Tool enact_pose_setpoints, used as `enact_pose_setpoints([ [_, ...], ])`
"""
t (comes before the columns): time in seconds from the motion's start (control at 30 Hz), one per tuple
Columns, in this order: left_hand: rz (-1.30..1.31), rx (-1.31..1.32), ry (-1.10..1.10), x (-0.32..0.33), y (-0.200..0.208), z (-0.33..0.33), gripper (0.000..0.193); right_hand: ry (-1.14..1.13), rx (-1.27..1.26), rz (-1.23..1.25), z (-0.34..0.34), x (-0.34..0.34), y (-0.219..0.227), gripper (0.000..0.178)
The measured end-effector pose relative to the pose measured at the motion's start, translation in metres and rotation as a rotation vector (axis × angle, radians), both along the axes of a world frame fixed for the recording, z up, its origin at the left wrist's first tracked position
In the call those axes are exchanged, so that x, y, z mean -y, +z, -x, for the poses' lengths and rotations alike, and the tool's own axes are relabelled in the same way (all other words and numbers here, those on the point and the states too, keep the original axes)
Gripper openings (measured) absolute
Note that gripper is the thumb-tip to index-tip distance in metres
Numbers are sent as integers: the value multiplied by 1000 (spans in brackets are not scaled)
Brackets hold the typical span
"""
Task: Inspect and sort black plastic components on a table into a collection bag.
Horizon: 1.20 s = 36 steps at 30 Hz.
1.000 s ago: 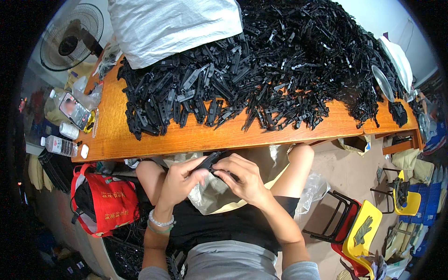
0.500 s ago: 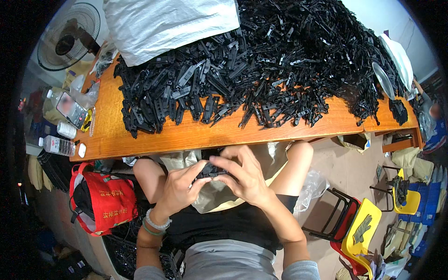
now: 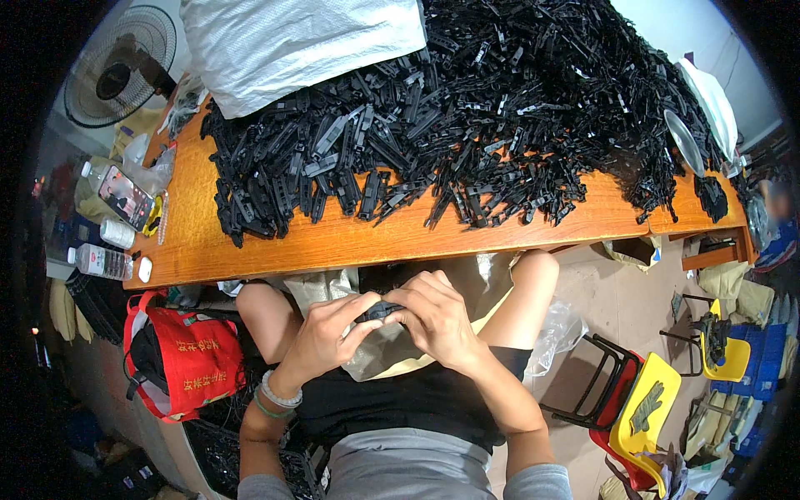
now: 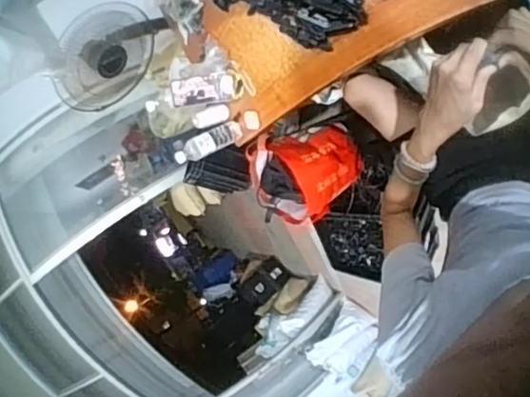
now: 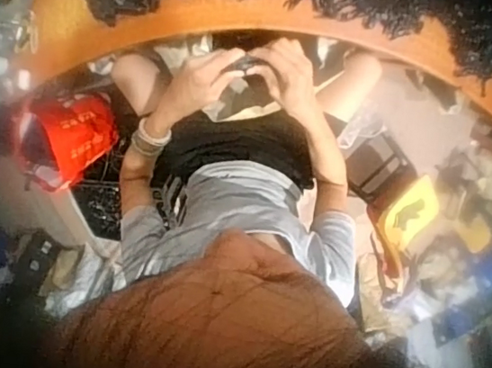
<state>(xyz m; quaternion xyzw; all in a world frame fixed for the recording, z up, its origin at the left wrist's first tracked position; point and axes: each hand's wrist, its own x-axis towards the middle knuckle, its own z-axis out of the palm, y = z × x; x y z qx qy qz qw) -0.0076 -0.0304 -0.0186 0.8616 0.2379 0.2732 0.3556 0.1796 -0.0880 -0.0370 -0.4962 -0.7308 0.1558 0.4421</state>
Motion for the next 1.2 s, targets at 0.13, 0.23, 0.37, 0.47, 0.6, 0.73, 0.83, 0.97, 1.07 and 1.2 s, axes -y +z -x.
enact_pose_setpoints([
  [0.13, 1, 8, 5, -1, -12, 4, 34, -9, -48, 6, 5, -2, 2, 23],
  [0.23, 41, 6, 0, -1, -13, 6, 31, -5, -54, 54, 3, -1, 0, 20],
  [0.37, -14, 7, -86, -17, -4, 7, 23, 162, -77, 153, -5, -6, -6, 16],
  [0.47, 13, 19, 130, -36, 2, 1, 15, 57, -32, -32, -20, -28, -4, 12],
  [0.6, -401, 142, 508, -99, -3, -22, 14, -327, 294, -203, -31, -84, 2, 19],
  [0.73, -497, 65, 551, -156, 3, -55, 27, -341, 499, -103, -27, -107, 0, 24],
  [0.83, -561, -97, 442, -168, 1, -74, 44, -304, 515, -124, -27, -103, -6, 26],
  [0.97, -634, -211, 377, -160, -14, -71, 42, -332, 319, -306, -31, -94, -8, 30],
  [1.07, -596, -196, 372, -148, -18, -61, 36, -308, -54, -194, -22, -76, -10, 27],
  [1.2, -569, -212, 383, -134, -16, -53, 32, -177, -263, 22, -8, -52, -10, 19],
])
